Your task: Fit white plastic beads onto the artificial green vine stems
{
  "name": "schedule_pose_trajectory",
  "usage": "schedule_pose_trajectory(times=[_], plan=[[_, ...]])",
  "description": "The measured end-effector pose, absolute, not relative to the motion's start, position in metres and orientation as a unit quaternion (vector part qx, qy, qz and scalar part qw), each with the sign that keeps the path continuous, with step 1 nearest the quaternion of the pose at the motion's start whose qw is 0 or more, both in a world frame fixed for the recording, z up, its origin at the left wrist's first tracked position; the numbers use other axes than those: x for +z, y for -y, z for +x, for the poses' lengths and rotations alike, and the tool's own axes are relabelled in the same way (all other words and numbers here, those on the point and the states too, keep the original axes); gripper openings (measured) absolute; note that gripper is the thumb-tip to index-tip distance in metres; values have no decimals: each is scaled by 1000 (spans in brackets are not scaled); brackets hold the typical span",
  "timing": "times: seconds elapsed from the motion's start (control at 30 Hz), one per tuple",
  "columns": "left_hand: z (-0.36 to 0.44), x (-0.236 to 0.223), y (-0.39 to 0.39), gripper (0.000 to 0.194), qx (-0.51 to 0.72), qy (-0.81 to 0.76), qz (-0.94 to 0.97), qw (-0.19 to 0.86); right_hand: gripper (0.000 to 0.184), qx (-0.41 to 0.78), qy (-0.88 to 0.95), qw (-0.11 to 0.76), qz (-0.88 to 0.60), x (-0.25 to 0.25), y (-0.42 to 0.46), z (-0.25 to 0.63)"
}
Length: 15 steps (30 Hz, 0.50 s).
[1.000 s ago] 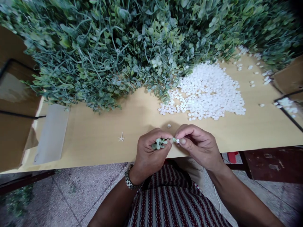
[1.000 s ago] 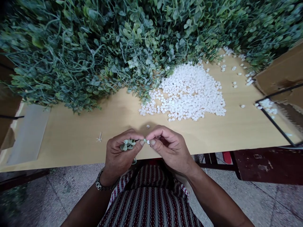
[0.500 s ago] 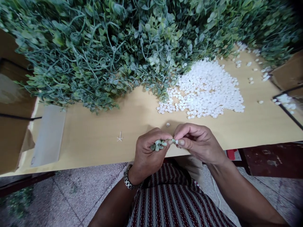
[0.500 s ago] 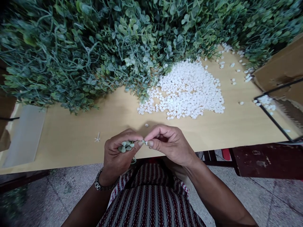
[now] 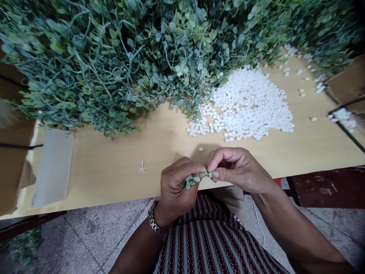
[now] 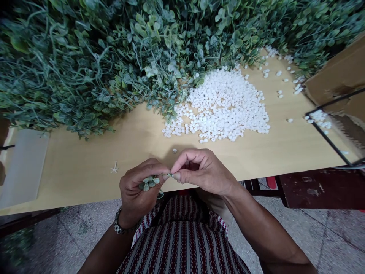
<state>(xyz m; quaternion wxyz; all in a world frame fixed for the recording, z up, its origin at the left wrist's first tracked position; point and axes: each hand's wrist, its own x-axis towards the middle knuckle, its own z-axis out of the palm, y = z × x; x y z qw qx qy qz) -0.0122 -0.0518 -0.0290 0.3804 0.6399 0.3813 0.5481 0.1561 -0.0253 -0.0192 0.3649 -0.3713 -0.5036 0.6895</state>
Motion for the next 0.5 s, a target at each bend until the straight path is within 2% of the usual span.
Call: schedule_pose_trajectory(times=[0.5], plan=[[-11,-30,52,29,548,-369,637,396,12,690,516,366,-352,-19,22,156]])
